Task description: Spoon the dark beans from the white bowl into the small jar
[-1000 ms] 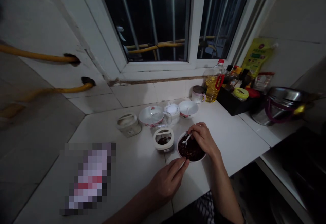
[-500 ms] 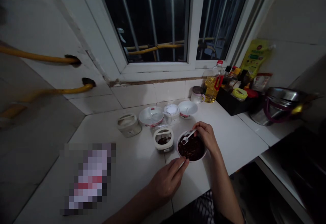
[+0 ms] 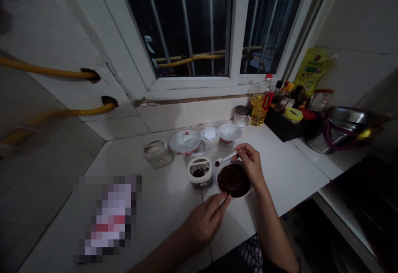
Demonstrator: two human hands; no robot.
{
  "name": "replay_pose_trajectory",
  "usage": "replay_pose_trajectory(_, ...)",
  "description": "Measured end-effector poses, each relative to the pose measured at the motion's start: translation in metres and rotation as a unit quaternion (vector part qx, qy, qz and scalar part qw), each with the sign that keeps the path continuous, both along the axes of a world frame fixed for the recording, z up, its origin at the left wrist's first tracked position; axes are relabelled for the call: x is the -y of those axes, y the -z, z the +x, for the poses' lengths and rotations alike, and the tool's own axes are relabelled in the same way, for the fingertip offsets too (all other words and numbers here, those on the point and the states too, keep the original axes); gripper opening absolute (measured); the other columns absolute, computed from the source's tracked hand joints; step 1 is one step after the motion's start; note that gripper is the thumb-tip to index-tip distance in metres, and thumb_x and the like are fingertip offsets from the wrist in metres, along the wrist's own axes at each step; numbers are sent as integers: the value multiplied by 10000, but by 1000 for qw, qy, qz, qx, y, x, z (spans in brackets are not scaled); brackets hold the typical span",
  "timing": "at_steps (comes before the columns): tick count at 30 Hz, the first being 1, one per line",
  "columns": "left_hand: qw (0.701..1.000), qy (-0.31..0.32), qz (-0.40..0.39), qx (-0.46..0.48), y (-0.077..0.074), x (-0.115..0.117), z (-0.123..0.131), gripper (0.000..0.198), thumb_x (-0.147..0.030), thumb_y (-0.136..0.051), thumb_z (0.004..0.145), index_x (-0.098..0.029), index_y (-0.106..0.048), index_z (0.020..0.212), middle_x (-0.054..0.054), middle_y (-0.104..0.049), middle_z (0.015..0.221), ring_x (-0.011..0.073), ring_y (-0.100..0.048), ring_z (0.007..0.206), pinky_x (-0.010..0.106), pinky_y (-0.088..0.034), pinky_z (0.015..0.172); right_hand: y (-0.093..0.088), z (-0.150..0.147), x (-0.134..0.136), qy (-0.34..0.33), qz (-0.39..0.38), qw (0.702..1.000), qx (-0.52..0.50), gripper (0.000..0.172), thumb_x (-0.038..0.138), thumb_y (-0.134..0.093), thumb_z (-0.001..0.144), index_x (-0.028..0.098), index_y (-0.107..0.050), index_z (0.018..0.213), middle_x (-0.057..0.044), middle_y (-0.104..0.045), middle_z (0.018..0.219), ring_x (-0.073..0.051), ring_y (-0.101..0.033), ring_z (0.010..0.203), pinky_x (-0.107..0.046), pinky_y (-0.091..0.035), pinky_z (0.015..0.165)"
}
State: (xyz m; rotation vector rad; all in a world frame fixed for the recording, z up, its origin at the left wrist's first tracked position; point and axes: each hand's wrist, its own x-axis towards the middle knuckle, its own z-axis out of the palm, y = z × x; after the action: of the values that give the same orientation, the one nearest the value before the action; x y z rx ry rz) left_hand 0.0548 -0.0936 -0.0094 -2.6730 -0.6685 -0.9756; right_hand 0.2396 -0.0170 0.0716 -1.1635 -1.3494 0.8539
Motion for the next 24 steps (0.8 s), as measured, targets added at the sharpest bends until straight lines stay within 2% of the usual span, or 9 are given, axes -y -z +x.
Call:
replay_pose_trajectory(3,1000,-6,-6,-11,1,1,0,395,-65,-353,915,6,-528,1262,199,-673,1096,227,-639,1022,322,-553,877,-6,-12,5,-19,96,990,103,159,338,-486,900,219,-588,875,-11,-650,690,-179,-603,697,-353,-478,758)
replay_pose_trajectory(6,1000,-5,-3,-3,2,1,1,397,-56,-370,902,7,-527,1261,203,-669,1093,232,-641,1019,332,-557,868,-10,-20,8,-86,218,939,251,157,228,-459,918,229,-612,879,-25,-673,763,-194,-603,795,-446,-399,964)
replay_pose_trajectory(8,1000,0,-1,8,0,0,1,384,-53,-370,902,12,-540,1239,200,-672,1071,231,-650,990,328,-566,851,-10,-22,9,-126,263,908,301,177,173,-460,907,232,-627,910,-20,-679,782,-189,-599,786,-478,-349,1019)
replay_pose_trajectory(9,1000,3,0,15,-2,-1,1,377,-54,-367,904,14,-546,1229,197,-674,1059,230,-652,977,325,-570,843,-10,-21,8,-128,272,905,300,184,158,-464,903,232,-631,922,-16,-679,781,-186,-597,773,-478,-352,1017)
replay_pose_trajectory(12,1000,13,-12,25,-6,-3,-1,370,-59,-354,913,-6,-556,1218,185,-671,1047,220,-649,979,310,-580,825,-4,-13,6,-64,260,937,224,157,178,-486,903,230,-635,907,-6,-657,709,-191,-592,764,-441,-414,944)
replay_pose_trajectory(14,999,12,-21,34,-7,-5,-4,384,-51,-344,908,-39,-555,1228,183,-657,1074,213,-645,994,308,-586,814,2,-3,4,-2,218,962,165,140,238,-498,907,224,-634,874,-10,-634,685,-199,-592,759,-398,-459,843)
replay_pose_trajectory(16,998,3,-26,51,-6,-7,-6,393,-40,-347,895,-55,-555,1229,192,-636,1112,216,-640,1011,313,-589,812,7,7,2,36,174,973,149,155,283,-506,901,217,-634,841,-12,-619,688,-195,-586,723,-364,-465,757)
replay_pose_trajectory(19,997,-21,-42,67,-3,-9,-9,388,-42,-391,887,-36,-539,1246,205,-616,1135,237,-626,1050,334,-582,853,11,18,0,47,153,970,184,157,284,-518,880,215,-637,804,-9,-609,655,-195,-573,712,-358,-450,754)
replay_pose_trajectory(24,991,-17,-92,99,2,-12,-11,423,-68,-377,912,-69,-486,1320,197,-601,1161,224,-624,1071,316,-576,872,9,17,-1,23,178,946,271,161,236,-492,864,232,-635,790,-27,-653,714,-216,-572,772,-419,-415,878)
